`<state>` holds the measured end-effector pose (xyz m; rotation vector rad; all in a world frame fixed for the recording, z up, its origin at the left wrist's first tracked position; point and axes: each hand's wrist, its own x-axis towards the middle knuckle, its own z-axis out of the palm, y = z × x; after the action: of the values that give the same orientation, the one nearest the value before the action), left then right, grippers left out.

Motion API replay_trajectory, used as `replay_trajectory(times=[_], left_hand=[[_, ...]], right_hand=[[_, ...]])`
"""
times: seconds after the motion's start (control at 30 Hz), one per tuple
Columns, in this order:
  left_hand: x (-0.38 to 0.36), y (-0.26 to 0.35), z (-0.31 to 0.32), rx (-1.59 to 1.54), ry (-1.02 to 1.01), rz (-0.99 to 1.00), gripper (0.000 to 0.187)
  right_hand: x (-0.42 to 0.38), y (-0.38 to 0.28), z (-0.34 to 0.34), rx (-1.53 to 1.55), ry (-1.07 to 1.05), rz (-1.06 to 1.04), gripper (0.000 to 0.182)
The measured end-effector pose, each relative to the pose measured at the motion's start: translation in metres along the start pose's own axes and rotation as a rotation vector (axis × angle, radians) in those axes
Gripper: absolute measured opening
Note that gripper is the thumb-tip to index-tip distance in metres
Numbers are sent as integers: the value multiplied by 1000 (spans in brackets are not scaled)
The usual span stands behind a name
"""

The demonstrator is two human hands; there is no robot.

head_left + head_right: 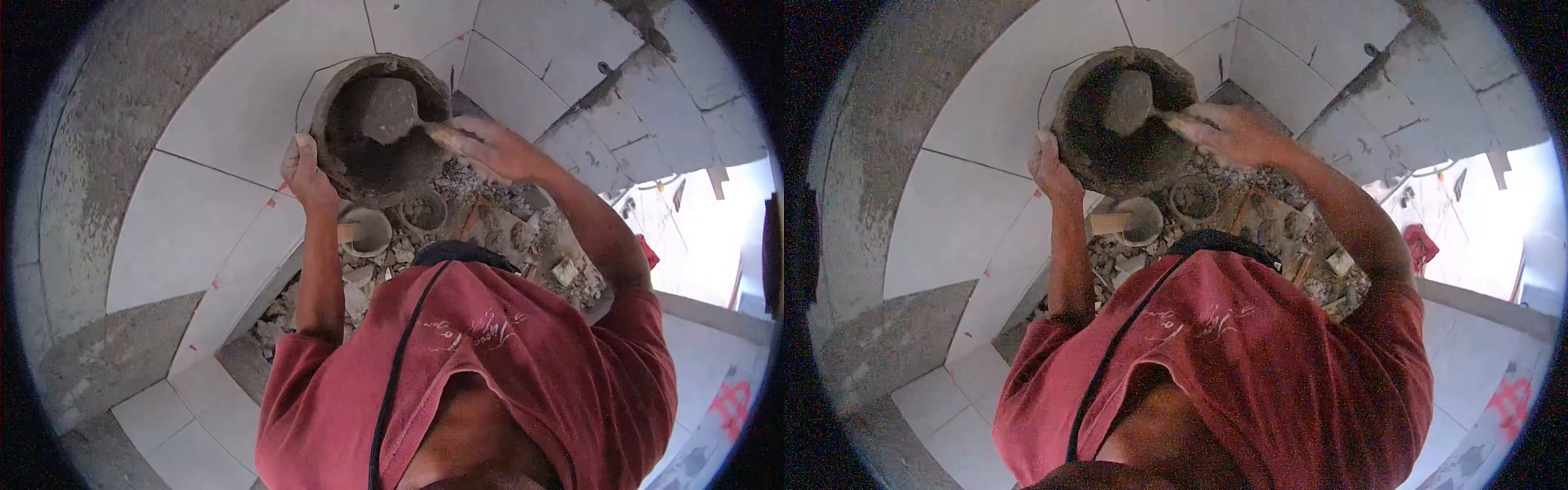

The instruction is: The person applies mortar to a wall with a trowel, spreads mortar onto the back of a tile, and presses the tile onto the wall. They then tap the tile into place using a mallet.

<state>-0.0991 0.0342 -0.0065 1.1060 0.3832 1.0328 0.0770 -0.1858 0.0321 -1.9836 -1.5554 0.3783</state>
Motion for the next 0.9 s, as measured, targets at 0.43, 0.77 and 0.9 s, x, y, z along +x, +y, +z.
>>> replay_trajectory(times=[0.43,0.77,0.9], left_hand=[[14,8,10,-53,43,82,32],[16,6,13,-35,66,99,29],[20,-7,12,-96,111,127,28]], right_hand=[[9,35,34,-140,-84,-140,44],[10,22,36,150,-220,130,39],[-8,9,9,-231,-145,138,36]])
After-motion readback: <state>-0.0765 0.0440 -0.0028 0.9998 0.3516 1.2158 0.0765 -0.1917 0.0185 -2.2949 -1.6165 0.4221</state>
